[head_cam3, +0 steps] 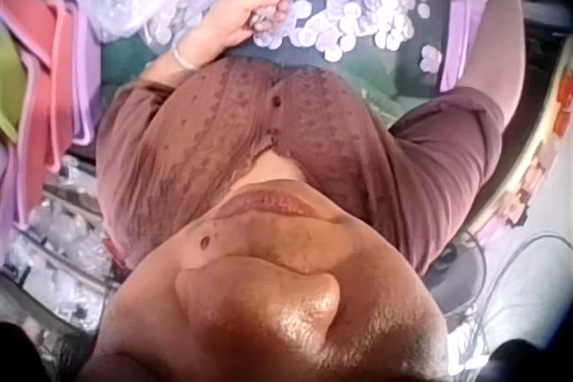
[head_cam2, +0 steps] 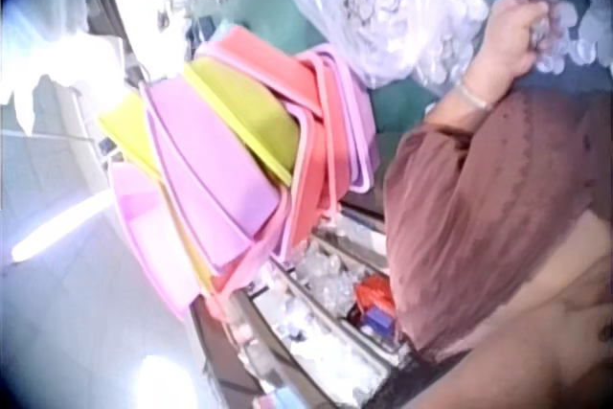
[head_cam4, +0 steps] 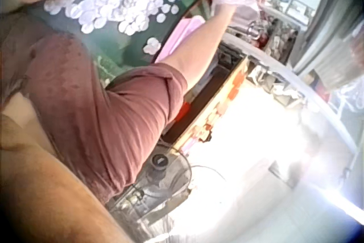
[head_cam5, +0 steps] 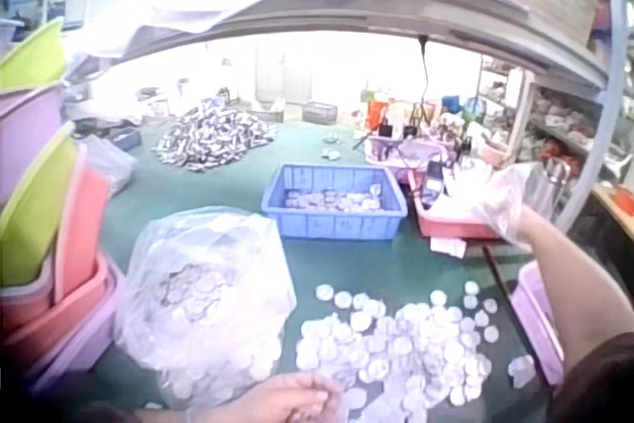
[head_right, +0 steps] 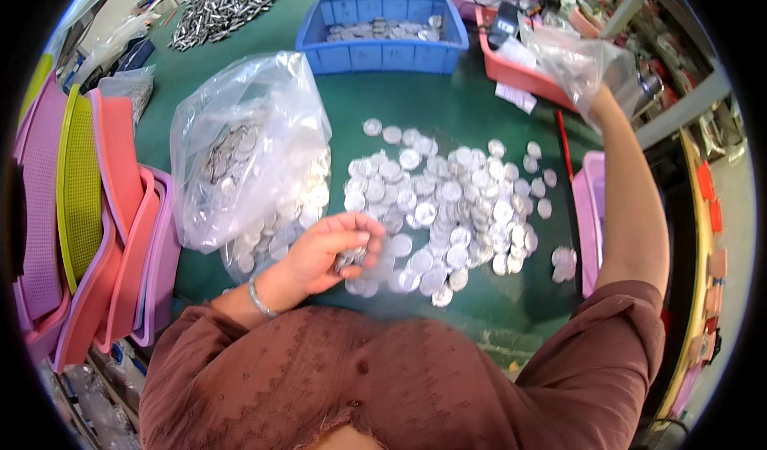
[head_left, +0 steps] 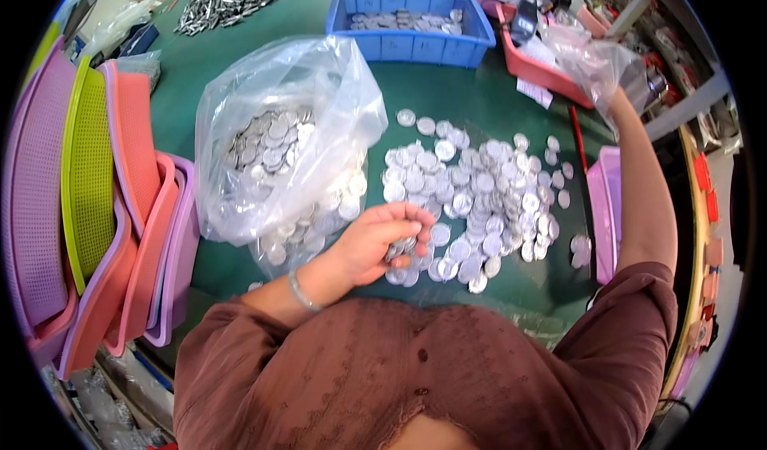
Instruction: The person sits at a green workbench and assembles small, round silver metal pieces by hand. They pick up individual components from a large pile, fit them together, and occasionally use a pair of red pliers to adjust or secure the parts. The assembled items are placed back onto the table or into a plastic bag.
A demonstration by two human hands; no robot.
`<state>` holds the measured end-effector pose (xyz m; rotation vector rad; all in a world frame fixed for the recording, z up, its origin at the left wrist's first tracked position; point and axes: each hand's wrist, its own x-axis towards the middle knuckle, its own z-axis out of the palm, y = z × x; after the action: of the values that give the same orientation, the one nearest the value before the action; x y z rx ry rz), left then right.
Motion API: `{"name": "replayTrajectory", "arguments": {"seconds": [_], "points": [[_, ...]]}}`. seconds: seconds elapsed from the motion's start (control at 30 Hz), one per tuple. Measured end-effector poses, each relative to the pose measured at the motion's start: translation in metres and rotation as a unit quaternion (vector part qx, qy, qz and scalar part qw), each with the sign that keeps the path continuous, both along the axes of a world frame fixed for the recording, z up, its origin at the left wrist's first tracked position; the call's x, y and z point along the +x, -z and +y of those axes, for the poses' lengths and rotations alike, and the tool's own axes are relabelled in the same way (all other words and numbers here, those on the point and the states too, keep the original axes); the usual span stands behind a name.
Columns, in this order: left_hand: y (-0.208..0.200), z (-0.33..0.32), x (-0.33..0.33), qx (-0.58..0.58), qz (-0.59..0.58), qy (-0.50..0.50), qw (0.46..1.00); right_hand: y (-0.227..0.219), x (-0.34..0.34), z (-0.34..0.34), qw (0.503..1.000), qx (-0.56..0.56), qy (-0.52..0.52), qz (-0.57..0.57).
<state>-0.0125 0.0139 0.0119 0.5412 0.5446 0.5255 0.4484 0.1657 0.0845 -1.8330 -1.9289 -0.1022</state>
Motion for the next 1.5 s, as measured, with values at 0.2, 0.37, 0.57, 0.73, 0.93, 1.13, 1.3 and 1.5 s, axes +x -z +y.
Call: {"name": "replayTrajectory", "arguments": {"seconds": [0.2,0.37,0.57,0.73,0.93,1.13,1.3,1.5], "points": [[-0.058,-0.012,-0.020,0.132,0.027,-0.039,0.990,-0.042,-0.004,-0.094,0.993,-0.071,0.055,-0.076],[-0.095,0.029,-0.070,0.457,0.146,-0.290,0.828,-0.052,-0.077,-0.197,0.997,0.057,0.056,0.020],[-0.062,0.093,-0.113,0.465,0.331,-0.256,0.780,-0.007,-0.159,-0.240,0.995,-0.049,-0.006,0.082],[-0.075,0.056,-0.091,0.543,0.322,-0.249,0.735,0.047,-0.173,-0.232,0.993,-0.091,-0.055,0.042],[-0.054,-0.027,-0.051,0.692,0.344,-0.177,0.609,0.057,-0.206,-0.239,0.984,-0.109,-0.141,-0.015],[0.002,-0.049,-0.024,0.734,0.385,-0.001,0.560,0.063,-0.223,-0.244,0.986,-0.070,-0.143,-0.050],[0.016,-0.053,0.000,0.718,0.364,0.014,0.593,0.075,-0.240,-0.232,0.983,-0.032,-0.175,-0.047],[0.012,-0.045,0.005,0.712,0.376,0.006,0.593,0.077,-0.239,-0.220,0.977,-0.048,-0.209,-0.015]]}}
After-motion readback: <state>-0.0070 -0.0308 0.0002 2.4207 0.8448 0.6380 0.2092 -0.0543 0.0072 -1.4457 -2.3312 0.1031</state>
